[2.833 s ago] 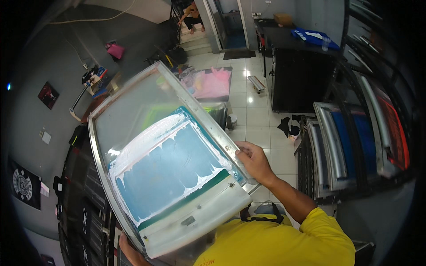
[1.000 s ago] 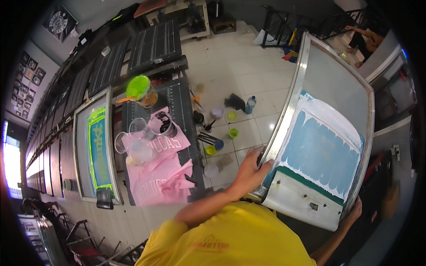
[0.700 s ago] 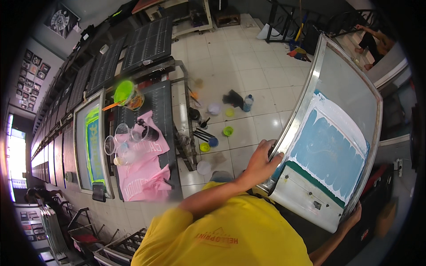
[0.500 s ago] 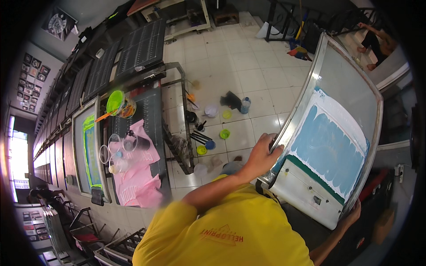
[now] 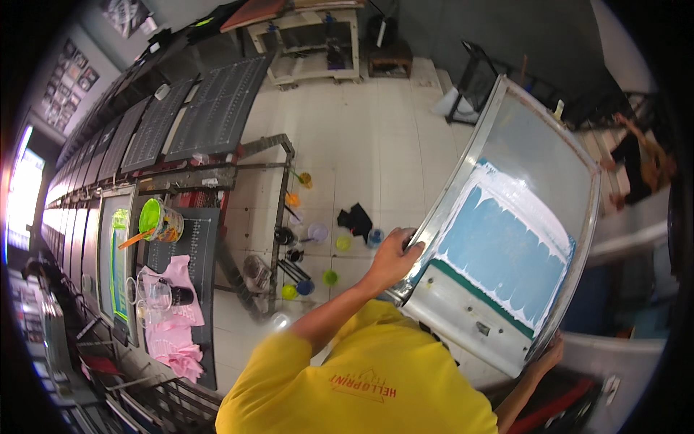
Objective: The person performs screen printing on black shirts by lowering a mesh screen, using a squeegee to apply white ink, and then moving to the next shirt in the row.
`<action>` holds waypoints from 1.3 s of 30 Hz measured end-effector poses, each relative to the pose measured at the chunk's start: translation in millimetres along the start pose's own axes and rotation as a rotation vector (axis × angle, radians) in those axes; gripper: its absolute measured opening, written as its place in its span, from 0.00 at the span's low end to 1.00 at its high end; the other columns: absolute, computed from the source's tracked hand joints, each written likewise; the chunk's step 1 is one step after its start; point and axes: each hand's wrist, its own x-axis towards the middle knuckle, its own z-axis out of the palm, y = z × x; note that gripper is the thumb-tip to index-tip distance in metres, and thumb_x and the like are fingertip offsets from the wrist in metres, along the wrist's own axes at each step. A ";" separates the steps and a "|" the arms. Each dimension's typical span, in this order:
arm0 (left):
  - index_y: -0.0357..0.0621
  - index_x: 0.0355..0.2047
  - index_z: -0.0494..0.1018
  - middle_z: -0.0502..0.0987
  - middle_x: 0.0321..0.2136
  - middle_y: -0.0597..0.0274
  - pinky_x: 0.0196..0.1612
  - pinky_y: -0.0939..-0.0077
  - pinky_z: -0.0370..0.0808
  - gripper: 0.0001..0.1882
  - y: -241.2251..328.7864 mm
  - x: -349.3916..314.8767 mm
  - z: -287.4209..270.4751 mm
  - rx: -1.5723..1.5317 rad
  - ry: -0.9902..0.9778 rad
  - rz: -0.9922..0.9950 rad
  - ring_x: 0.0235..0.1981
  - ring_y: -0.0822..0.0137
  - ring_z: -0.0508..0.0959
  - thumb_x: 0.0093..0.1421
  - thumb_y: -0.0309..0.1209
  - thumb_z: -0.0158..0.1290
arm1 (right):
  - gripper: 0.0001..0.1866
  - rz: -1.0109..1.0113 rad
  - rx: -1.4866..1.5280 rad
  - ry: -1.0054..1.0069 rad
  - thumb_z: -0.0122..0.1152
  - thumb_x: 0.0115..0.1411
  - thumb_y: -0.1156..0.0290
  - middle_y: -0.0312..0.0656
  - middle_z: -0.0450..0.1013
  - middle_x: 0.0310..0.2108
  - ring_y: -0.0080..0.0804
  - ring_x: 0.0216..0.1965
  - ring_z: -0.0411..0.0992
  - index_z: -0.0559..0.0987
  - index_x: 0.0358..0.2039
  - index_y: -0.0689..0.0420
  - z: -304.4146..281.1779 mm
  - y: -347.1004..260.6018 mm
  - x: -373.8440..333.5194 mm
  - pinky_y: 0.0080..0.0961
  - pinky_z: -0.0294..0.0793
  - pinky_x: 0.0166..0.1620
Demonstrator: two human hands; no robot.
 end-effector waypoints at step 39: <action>0.29 0.46 0.74 0.78 0.38 0.60 0.46 0.79 0.69 0.19 19.0 297.6 2.4 -0.274 1.478 -0.317 0.40 0.72 0.74 0.61 0.33 0.54 | 0.18 -0.148 -0.027 -1.445 0.52 0.63 0.69 0.49 0.75 0.45 0.34 0.46 0.72 0.76 0.47 0.71 863.0 -68.1 402.8 0.28 0.67 0.54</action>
